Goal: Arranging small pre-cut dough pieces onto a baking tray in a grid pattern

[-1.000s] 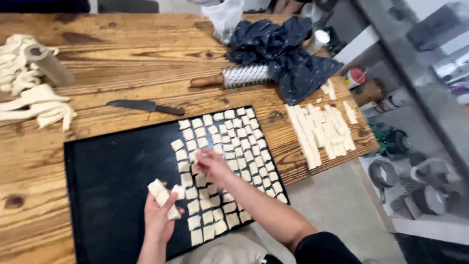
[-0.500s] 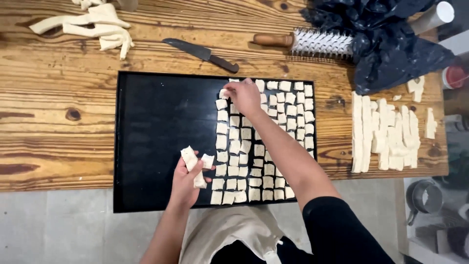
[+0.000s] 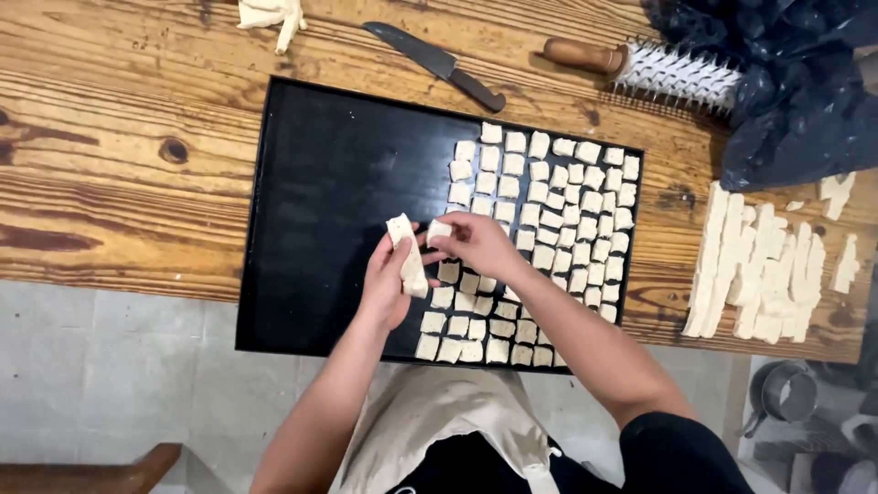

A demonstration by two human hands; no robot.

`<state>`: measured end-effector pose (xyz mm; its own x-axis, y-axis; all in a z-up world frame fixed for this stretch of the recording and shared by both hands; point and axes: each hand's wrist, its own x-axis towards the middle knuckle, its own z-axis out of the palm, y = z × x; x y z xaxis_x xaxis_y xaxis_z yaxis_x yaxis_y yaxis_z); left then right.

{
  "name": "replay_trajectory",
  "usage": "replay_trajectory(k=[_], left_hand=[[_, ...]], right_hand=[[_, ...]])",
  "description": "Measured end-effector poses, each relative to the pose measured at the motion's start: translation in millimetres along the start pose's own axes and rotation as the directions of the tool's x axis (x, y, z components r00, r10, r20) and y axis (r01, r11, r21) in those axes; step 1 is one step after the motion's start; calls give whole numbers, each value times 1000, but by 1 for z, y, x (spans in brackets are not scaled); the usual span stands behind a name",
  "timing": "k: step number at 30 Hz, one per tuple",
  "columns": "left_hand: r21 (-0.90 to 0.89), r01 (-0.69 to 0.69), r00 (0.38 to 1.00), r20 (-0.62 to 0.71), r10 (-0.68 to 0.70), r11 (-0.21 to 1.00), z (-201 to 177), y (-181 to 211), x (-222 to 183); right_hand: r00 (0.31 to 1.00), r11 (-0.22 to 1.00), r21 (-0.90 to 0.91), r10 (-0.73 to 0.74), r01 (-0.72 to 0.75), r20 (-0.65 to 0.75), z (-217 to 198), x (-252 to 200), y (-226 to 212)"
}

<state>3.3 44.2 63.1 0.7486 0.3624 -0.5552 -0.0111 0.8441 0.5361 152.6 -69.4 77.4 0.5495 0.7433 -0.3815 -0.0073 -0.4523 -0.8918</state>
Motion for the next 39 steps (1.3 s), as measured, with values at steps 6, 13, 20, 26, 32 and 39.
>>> replay_trajectory(k=[6, 13, 20, 26, 32, 39], left_hand=[[66, 51, 996, 65, -56, 997, -1, 0, -11], [160, 101, 991, 68, -113, 982, -21, -7, -47], [216, 64, 989, 117, -91, 974, -37, -14, -56], [296, -53, 982, 188, -3, 954, -50, -18, -47], [410, 10, 981, 175, -89, 912, -74, -16, -53], [402, 90, 972, 163, -168, 911, -121, -12, -100]], right_hand=[[903, 966, -232, -201, 117, -380, -61, 83, 56], [812, 700, -711, -379, -62, -444, -81, 138, 59], [580, 599, -794, -611, -105, -538, -68, 135, 59], [991, 992, -115, 32, -47, -128, 25, 11, -13], [995, 993, 85, 88, -84, -53, 64, -41, 32], [980, 971, -229, -109, 68, -169, 95, -88, 38]])
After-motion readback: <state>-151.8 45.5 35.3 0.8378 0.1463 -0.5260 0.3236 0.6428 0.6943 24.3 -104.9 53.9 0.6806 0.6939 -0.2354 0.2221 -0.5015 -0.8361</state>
